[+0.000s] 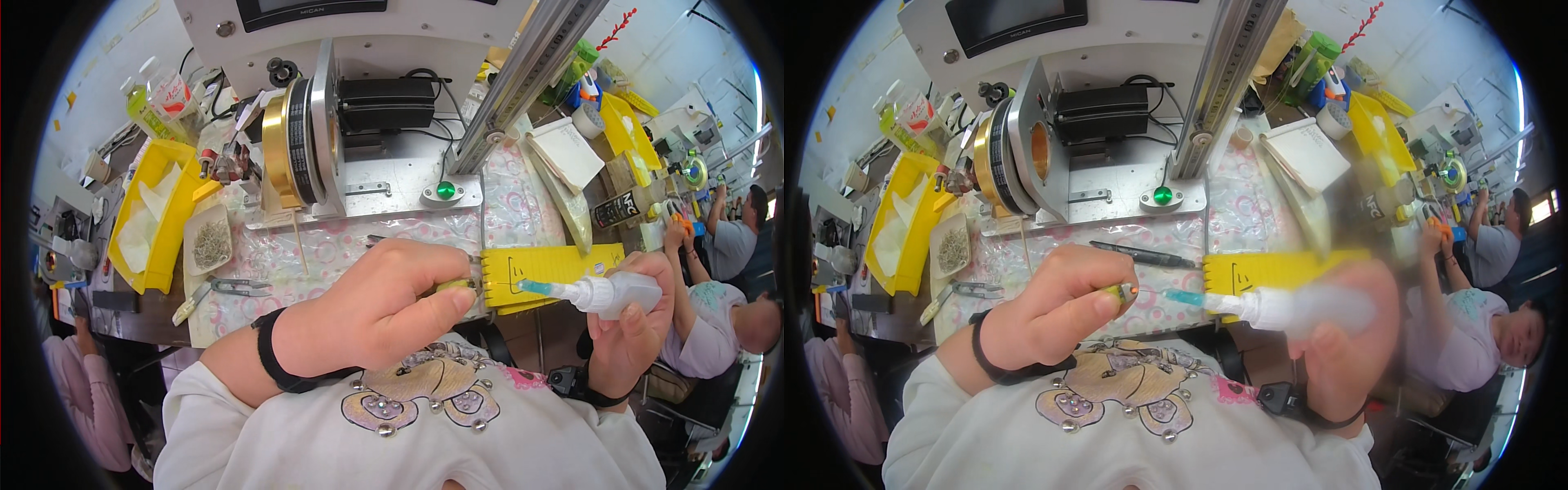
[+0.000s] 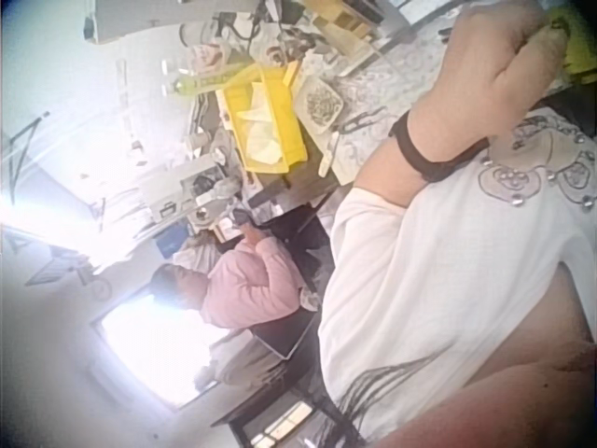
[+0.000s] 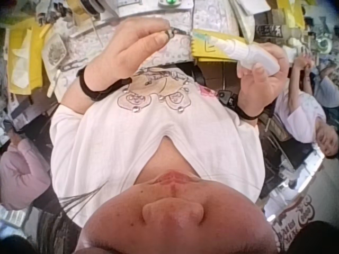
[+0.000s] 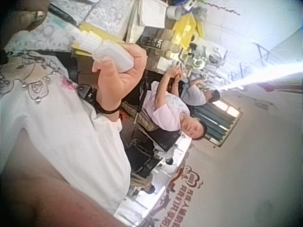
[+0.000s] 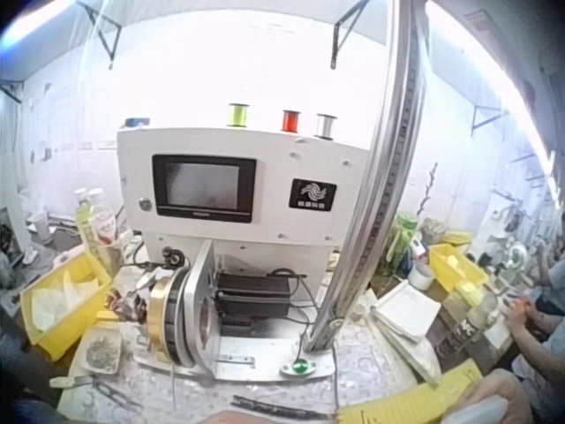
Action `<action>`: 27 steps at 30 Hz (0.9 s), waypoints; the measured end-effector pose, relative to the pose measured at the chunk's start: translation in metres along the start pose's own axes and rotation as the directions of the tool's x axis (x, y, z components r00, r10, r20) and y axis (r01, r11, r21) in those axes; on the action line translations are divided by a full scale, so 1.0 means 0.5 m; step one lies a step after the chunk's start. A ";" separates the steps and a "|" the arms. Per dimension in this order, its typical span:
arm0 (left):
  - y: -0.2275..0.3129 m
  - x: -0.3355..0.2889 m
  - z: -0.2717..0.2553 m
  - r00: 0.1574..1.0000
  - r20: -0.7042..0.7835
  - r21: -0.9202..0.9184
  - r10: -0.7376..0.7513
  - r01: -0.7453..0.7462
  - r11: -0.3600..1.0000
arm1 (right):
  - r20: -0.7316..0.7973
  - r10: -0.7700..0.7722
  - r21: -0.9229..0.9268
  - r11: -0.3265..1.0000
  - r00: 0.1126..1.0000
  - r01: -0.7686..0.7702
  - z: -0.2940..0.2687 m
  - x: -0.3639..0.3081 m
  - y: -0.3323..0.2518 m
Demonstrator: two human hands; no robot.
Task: Assembling and testing electrical cables or components at a workbench using machines and adhesives.
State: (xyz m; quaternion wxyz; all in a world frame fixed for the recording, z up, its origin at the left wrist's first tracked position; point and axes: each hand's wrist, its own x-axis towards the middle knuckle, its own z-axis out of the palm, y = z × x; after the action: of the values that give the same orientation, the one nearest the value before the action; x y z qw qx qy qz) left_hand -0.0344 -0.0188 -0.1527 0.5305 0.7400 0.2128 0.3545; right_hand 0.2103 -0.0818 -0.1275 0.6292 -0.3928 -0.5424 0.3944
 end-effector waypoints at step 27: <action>-0.116 -0.199 -0.107 0.942 -0.113 0.446 -0.317 0.333 0.831 | -0.153 -0.395 -0.886 0.460 0.906 0.051 -0.567 0.247 -0.052</action>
State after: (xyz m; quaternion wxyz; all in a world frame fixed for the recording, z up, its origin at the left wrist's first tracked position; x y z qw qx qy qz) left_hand -0.1363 -0.0334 -0.2267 0.3892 0.7910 0.4221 0.2115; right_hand 0.5058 0.0032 -0.0868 0.4751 -0.6400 -0.5967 -0.0934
